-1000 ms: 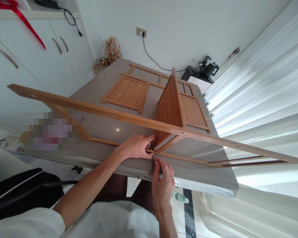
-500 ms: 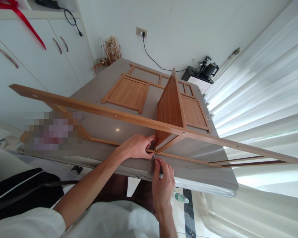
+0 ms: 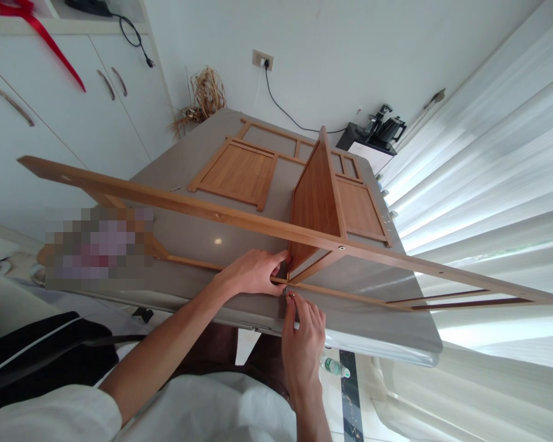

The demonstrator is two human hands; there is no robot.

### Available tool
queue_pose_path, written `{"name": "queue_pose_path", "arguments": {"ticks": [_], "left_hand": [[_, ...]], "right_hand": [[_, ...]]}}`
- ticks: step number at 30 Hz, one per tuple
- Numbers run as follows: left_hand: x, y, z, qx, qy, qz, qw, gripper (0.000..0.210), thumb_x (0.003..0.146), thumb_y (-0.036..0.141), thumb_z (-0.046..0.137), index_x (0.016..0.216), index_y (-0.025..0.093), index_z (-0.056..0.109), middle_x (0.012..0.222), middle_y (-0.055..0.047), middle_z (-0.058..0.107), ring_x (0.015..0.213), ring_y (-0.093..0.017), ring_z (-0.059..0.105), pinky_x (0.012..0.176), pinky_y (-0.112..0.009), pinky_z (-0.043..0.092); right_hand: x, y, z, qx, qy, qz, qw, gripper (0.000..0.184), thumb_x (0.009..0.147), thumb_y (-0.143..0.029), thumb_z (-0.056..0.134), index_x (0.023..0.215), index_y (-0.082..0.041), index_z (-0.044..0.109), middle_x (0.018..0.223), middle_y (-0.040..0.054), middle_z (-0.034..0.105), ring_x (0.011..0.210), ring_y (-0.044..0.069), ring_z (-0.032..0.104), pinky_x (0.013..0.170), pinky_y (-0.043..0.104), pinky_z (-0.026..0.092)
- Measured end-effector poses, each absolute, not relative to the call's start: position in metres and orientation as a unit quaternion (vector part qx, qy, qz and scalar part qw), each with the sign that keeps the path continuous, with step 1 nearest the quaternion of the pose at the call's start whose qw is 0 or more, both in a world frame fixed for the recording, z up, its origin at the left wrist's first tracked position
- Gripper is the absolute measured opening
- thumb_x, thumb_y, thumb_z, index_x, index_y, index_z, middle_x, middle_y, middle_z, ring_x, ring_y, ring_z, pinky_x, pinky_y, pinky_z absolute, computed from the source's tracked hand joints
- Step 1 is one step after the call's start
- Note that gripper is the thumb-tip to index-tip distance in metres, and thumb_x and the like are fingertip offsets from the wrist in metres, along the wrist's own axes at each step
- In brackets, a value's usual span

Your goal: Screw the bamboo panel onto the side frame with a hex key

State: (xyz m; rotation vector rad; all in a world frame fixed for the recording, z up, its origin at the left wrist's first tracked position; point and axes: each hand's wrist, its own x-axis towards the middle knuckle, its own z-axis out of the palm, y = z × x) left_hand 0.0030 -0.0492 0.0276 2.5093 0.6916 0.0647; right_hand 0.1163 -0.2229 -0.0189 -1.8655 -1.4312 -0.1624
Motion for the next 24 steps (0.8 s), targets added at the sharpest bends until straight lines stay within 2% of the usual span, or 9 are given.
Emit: {"name": "queue_pose_path", "arguments": {"ticks": [9,15,24], "left_hand": [[0.0029,-0.0501,0.0285,0.928,0.258,0.023,0.266,0.041,0.099,0.052,0.064,0.119,0.017,0.063,0.096,-0.003,0.068,0.08,-0.017,0.065,0.08,-0.038,0.056],[0.0035,-0.0504,0.0292,0.93,0.259,0.021,0.261,0.04,0.099,0.051,0.064,0.119,0.017,0.064,0.097,-0.003,0.068,0.081,-0.017,0.066,0.08,-0.038,0.057],[0.0037,-0.0513,0.0262,0.929,0.268,0.016,0.254,0.039,0.1,0.05,0.064,0.12,0.016,0.064,0.102,-0.005,0.069,0.084,-0.018,0.067,0.082,-0.039,0.058]], "right_hand": [[0.1177,-0.2227,-0.0197,-0.752,-0.52,-0.022,0.405,0.028,0.108,-0.036,0.05,0.107,-0.021,0.073,0.099,0.0056,0.079,0.089,0.019,0.071,0.086,0.033,0.048],[0.1178,-0.2242,-0.0194,-0.777,-0.464,0.008,0.424,0.032,0.106,-0.045,0.052,0.103,-0.022,0.074,0.1,0.0053,0.079,0.088,0.021,0.071,0.079,0.032,0.047],[0.119,-0.2245,-0.0213,-0.785,-0.438,0.051,0.435,0.032,0.104,-0.049,0.053,0.103,-0.025,0.074,0.099,0.0031,0.079,0.089,0.021,0.07,0.081,0.032,0.047]]}}
